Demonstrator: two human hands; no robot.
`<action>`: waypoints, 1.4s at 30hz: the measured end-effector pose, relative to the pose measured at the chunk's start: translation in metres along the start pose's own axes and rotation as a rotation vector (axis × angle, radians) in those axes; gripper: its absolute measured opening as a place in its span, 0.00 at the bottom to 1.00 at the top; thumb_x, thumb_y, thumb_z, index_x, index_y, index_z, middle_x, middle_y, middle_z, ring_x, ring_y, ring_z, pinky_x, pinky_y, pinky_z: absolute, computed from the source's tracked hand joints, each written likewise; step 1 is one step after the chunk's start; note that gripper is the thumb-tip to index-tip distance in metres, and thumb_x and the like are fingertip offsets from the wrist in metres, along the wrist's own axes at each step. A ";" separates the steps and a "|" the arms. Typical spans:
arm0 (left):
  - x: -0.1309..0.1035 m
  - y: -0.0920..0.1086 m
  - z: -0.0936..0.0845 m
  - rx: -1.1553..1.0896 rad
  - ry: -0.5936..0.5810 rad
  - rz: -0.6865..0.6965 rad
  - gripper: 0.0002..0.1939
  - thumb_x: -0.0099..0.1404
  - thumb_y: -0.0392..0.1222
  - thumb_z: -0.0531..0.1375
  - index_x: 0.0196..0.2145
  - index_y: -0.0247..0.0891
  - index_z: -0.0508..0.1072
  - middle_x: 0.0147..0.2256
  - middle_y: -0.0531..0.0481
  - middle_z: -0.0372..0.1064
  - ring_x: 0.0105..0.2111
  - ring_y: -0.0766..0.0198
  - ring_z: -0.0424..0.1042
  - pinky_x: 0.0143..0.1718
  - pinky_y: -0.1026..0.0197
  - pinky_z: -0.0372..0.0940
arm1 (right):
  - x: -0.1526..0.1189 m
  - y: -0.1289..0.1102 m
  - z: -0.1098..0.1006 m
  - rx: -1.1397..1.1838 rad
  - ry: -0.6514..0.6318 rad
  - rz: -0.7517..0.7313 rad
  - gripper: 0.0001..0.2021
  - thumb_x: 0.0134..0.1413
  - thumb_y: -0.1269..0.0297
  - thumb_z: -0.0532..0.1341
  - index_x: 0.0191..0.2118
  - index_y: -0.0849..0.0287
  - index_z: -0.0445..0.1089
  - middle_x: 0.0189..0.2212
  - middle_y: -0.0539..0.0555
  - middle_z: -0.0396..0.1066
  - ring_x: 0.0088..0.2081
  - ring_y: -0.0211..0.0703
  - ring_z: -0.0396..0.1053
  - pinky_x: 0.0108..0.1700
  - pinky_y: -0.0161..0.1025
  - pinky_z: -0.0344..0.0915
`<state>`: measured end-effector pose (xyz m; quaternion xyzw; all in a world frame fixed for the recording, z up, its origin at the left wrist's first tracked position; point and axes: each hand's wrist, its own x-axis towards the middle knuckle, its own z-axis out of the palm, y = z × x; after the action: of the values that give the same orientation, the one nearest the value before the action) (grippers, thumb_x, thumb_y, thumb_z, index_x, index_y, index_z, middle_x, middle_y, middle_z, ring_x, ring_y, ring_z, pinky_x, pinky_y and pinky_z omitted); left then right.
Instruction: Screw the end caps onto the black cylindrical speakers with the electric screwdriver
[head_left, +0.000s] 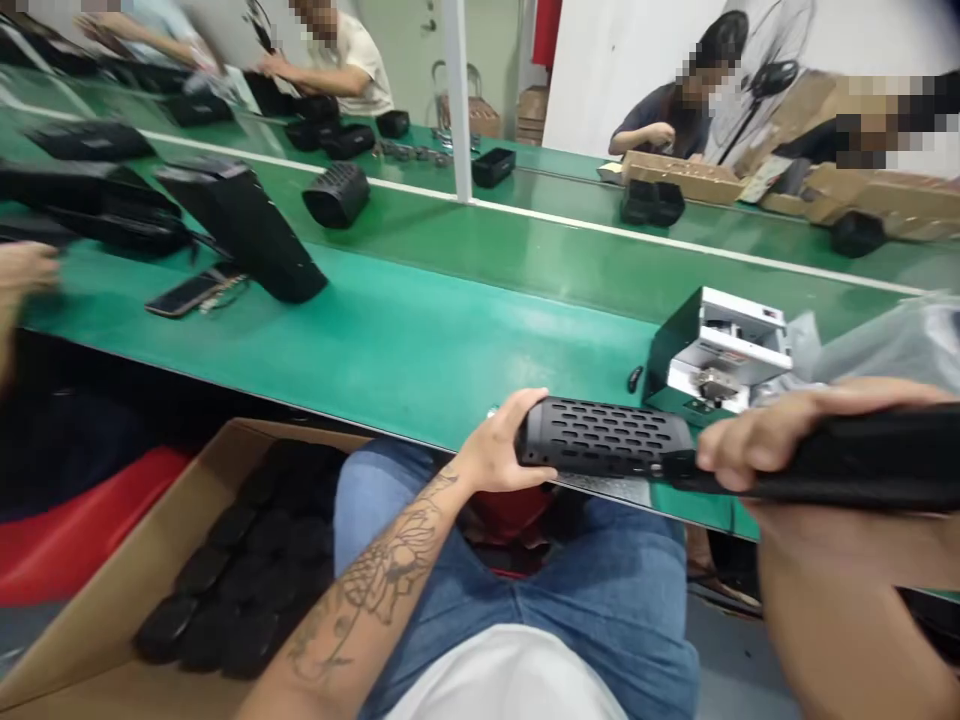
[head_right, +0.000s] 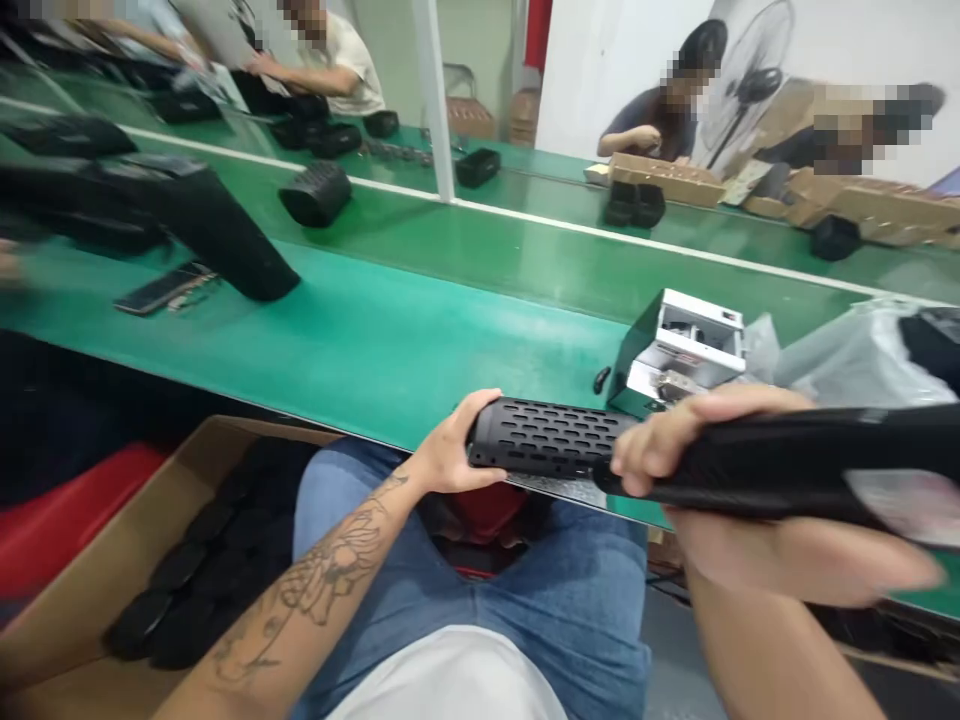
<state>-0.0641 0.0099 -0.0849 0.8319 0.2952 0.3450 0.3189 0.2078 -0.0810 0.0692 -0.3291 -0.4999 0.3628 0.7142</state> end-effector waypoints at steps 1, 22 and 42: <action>0.000 -0.002 0.000 -0.003 0.005 0.002 0.54 0.54 0.52 0.72 0.71 0.42 0.49 0.68 0.38 0.54 0.67 0.44 0.59 0.69 0.42 0.58 | -0.001 -0.003 0.010 -0.012 -0.041 -0.013 0.33 0.46 0.28 0.63 0.43 0.55 0.76 0.21 0.54 0.72 0.19 0.50 0.70 0.23 0.52 0.70; 0.001 -0.003 0.001 -0.005 0.005 0.021 0.56 0.53 0.53 0.73 0.71 0.45 0.48 0.67 0.39 0.55 0.66 0.44 0.61 0.68 0.43 0.60 | -0.002 0.033 0.045 0.045 -0.116 0.008 0.28 0.46 0.32 0.67 0.36 0.55 0.76 0.20 0.50 0.70 0.15 0.46 0.68 0.20 0.46 0.68; 0.001 -0.002 0.001 -0.009 0.011 0.032 0.56 0.53 0.53 0.73 0.71 0.44 0.48 0.67 0.38 0.55 0.66 0.43 0.61 0.68 0.44 0.60 | -0.004 0.038 0.040 0.040 -0.183 0.080 0.29 0.42 0.34 0.70 0.38 0.55 0.76 0.21 0.50 0.71 0.17 0.45 0.69 0.22 0.46 0.68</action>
<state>-0.0637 0.0113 -0.0864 0.8332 0.2819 0.3561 0.3155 0.1619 -0.0608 0.0469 -0.2996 -0.5423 0.4295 0.6570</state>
